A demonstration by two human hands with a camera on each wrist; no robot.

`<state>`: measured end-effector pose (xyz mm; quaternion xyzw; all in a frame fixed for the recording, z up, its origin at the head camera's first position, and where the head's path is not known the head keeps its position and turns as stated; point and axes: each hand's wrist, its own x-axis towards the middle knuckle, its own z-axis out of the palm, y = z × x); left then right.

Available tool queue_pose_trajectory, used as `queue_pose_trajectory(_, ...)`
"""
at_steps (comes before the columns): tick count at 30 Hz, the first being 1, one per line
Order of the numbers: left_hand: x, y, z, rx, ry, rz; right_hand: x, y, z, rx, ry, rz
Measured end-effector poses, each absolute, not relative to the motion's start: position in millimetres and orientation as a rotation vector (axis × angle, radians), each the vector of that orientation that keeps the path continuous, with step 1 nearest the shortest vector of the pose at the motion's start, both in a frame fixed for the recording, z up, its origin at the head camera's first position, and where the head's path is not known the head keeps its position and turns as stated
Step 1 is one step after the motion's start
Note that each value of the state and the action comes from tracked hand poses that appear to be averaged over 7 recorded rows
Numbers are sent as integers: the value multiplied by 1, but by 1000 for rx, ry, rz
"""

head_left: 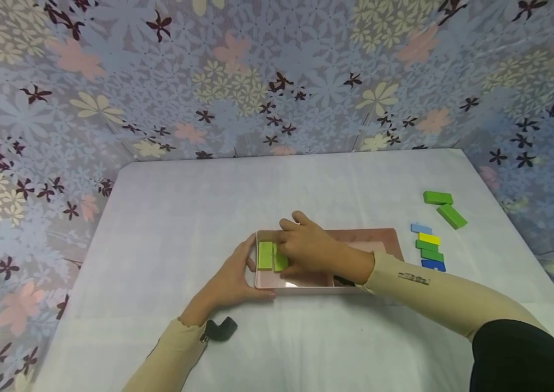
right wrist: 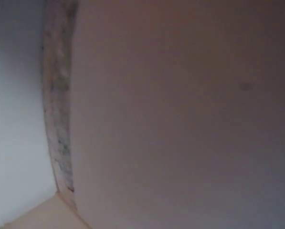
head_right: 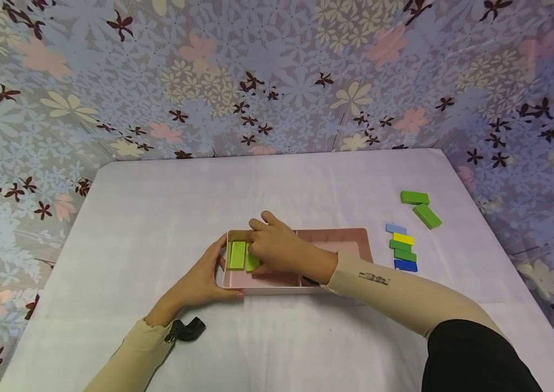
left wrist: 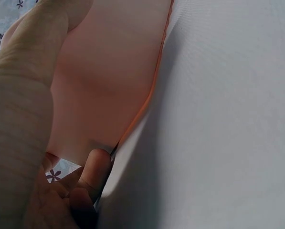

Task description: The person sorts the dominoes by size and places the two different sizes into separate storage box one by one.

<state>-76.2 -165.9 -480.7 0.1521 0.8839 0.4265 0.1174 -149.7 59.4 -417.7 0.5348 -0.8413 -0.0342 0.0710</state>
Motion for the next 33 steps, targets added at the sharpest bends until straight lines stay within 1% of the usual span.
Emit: queue_pose_trajectory(33, -80, -167, -483, 469, 2599, 1248, -146, 50, -415, 1558, -2458, -266)
